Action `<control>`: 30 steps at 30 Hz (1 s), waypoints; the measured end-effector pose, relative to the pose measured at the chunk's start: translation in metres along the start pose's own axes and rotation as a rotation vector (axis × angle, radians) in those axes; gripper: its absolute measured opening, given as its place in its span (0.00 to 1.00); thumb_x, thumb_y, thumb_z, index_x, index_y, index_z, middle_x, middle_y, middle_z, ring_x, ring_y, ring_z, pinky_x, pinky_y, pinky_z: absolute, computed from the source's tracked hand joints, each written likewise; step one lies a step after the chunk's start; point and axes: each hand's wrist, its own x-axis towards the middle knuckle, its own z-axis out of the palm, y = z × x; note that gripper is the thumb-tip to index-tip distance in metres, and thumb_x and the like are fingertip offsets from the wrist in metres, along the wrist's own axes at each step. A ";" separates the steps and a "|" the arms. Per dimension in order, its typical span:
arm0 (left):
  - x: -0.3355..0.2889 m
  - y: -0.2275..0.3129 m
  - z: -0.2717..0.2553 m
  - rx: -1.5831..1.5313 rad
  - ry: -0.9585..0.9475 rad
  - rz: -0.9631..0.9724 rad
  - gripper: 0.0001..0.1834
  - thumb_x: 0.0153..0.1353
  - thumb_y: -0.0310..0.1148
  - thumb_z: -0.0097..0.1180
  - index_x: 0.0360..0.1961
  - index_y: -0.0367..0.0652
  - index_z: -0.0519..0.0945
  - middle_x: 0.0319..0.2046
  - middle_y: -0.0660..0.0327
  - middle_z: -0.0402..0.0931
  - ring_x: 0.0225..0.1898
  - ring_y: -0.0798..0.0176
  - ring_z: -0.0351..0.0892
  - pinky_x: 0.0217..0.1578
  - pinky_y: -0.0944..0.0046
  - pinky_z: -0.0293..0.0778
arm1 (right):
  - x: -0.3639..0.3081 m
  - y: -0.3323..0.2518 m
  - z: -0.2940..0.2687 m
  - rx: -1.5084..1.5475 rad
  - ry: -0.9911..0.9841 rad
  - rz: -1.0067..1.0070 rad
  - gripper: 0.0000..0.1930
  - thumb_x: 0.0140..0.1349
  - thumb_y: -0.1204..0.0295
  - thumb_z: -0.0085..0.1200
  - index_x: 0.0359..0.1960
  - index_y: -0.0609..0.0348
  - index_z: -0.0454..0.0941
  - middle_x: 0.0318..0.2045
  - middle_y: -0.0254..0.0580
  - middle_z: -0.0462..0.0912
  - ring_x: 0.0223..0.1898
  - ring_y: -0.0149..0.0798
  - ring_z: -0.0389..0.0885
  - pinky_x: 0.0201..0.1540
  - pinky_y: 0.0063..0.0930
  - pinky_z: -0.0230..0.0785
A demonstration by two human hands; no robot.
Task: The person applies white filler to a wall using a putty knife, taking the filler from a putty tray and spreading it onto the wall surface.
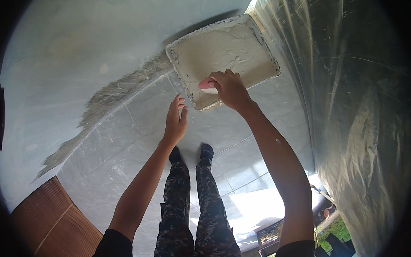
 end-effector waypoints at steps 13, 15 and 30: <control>0.012 -0.027 0.029 -0.101 0.017 0.041 0.30 0.75 0.25 0.43 0.76 0.40 0.56 0.54 0.44 0.75 0.54 0.53 0.78 0.58 0.58 0.72 | 0.005 0.017 0.023 0.109 -0.214 -0.202 0.08 0.65 0.80 0.53 0.45 0.59 0.78 0.40 0.41 0.82 0.44 0.48 0.74 0.51 0.42 0.70; 0.012 -0.026 0.029 -0.129 -0.011 0.032 0.30 0.75 0.25 0.43 0.77 0.42 0.56 0.52 0.47 0.76 0.52 0.55 0.78 0.57 0.60 0.71 | 0.004 0.018 0.023 0.100 -0.230 -0.217 0.09 0.64 0.81 0.54 0.45 0.59 0.78 0.40 0.42 0.82 0.44 0.48 0.74 0.51 0.42 0.70; 0.015 -0.034 0.022 -0.064 -0.038 0.138 0.33 0.72 0.17 0.42 0.76 0.44 0.58 0.52 0.52 0.73 0.50 0.59 0.74 0.55 0.67 0.69 | -0.011 0.023 0.021 0.168 -0.223 -0.293 0.11 0.58 0.86 0.56 0.42 0.61 0.77 0.37 0.42 0.79 0.41 0.49 0.72 0.46 0.43 0.69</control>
